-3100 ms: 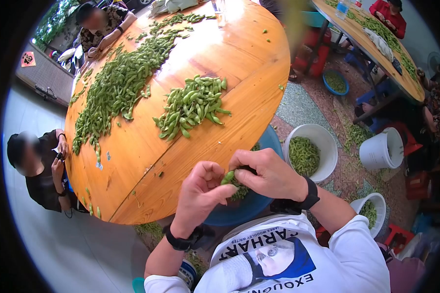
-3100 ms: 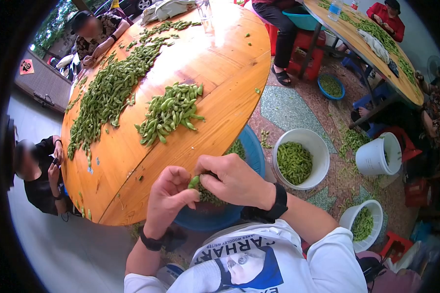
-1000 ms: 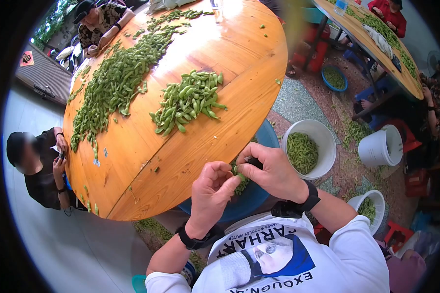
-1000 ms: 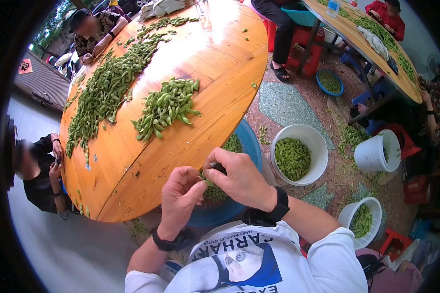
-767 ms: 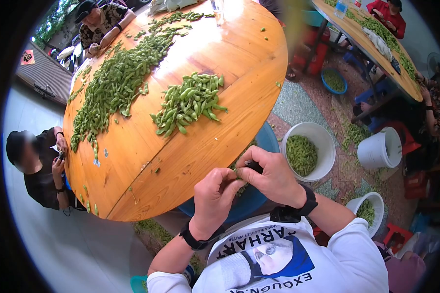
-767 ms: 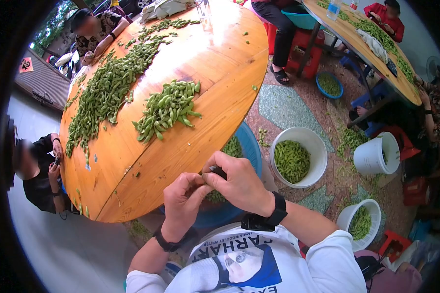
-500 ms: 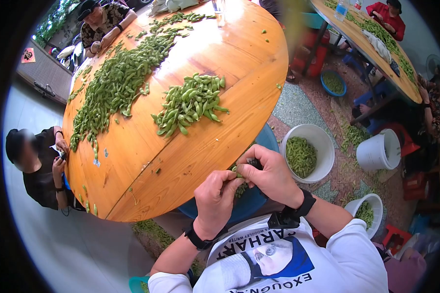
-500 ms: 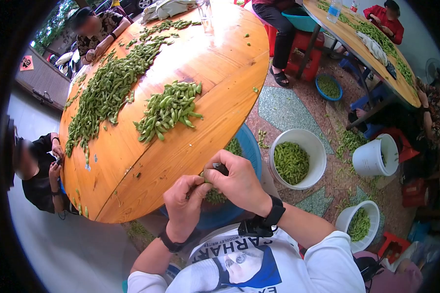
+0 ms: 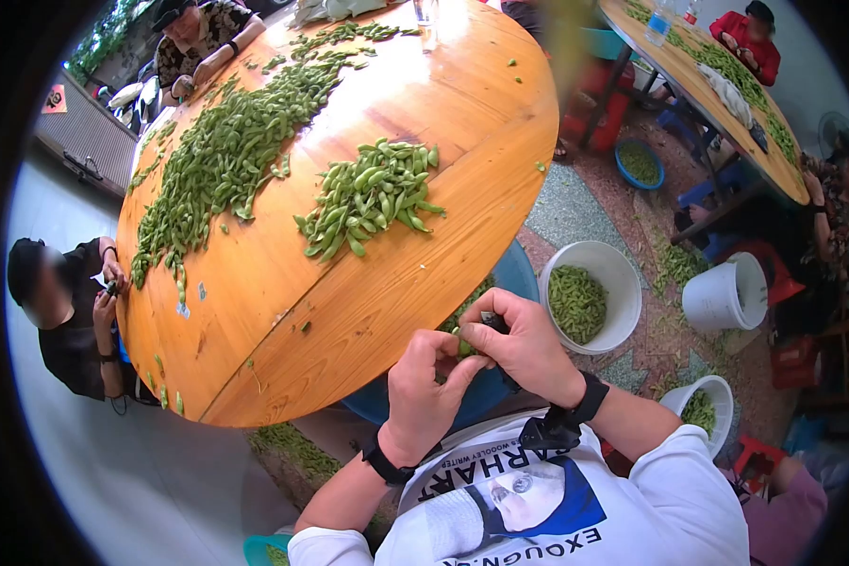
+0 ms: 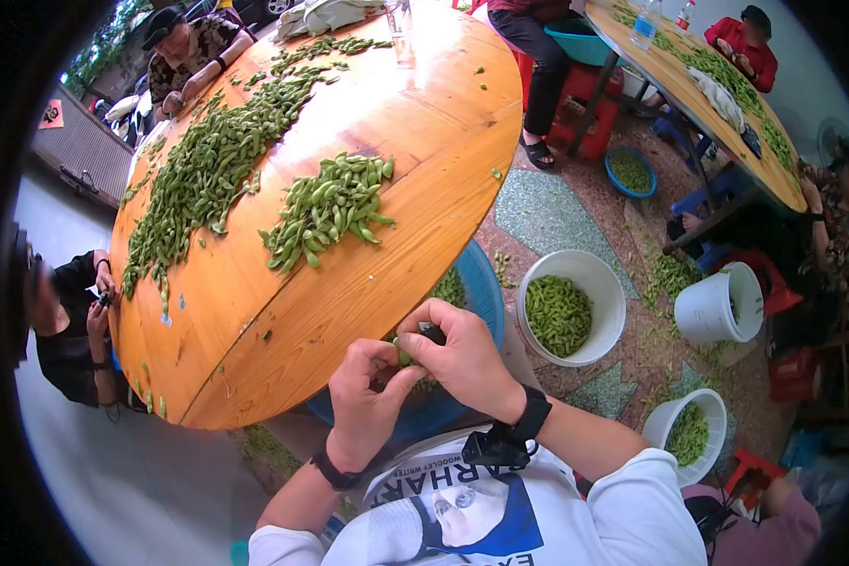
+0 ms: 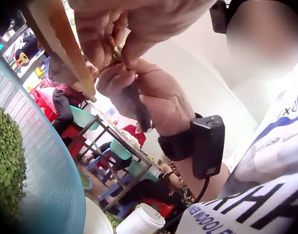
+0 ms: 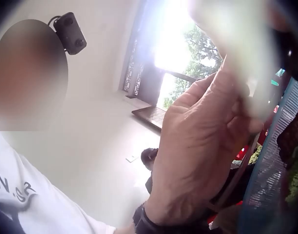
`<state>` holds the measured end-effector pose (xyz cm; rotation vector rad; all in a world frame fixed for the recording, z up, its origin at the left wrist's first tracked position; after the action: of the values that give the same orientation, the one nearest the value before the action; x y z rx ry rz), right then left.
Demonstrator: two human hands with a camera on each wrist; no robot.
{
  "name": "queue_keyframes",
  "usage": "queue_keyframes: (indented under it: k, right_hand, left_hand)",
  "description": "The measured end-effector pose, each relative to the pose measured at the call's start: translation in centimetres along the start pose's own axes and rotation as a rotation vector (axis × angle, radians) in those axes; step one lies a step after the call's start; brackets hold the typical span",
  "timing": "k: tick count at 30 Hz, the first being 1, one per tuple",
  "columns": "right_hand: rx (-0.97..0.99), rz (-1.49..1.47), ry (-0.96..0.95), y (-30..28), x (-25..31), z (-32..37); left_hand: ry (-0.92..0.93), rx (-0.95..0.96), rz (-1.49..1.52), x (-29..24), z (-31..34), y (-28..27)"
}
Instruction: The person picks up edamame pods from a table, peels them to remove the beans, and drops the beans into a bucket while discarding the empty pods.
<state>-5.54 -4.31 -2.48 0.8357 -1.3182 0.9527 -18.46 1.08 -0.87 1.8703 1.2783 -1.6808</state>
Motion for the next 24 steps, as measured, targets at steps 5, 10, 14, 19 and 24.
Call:
queue_keyframes:
  k: [5,10,14,19,24]
  right_hand:
    - [0.015,-0.109,0.071,0.5,-0.2,0.6]
    - [0.077,-0.294,0.141,1.6,-0.4,1.0]
    - [0.106,-0.496,0.176,2.5,-0.4,1.1]
    - [0.042,-0.583,0.155,2.5,-0.7,1.1]
    - [-0.080,-0.281,0.055,1.5,0.4,1.2]
  left_hand:
    - [-0.023,0.095,0.142,2.2,0.6,0.3]
    - [-0.343,0.173,0.798,3.3,0.2,0.3]
    - [-0.428,0.240,1.087,3.7,0.5,1.1]
    - [-0.408,0.133,0.982,3.2,0.4,0.6]
    - [-0.063,-0.101,0.282,0.6,0.6,-1.4]
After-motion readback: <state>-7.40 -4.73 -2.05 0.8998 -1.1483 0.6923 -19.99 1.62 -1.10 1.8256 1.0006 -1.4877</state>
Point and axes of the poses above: each hand's wrist, its own z-axis away from the middle knuckle, its own y-axis out of the palm, x = y × z, the point moved 8 cm from there along -z, towards the middle knuckle, and after that the axes turned 2 degrees about z, right-handed, at the moved point
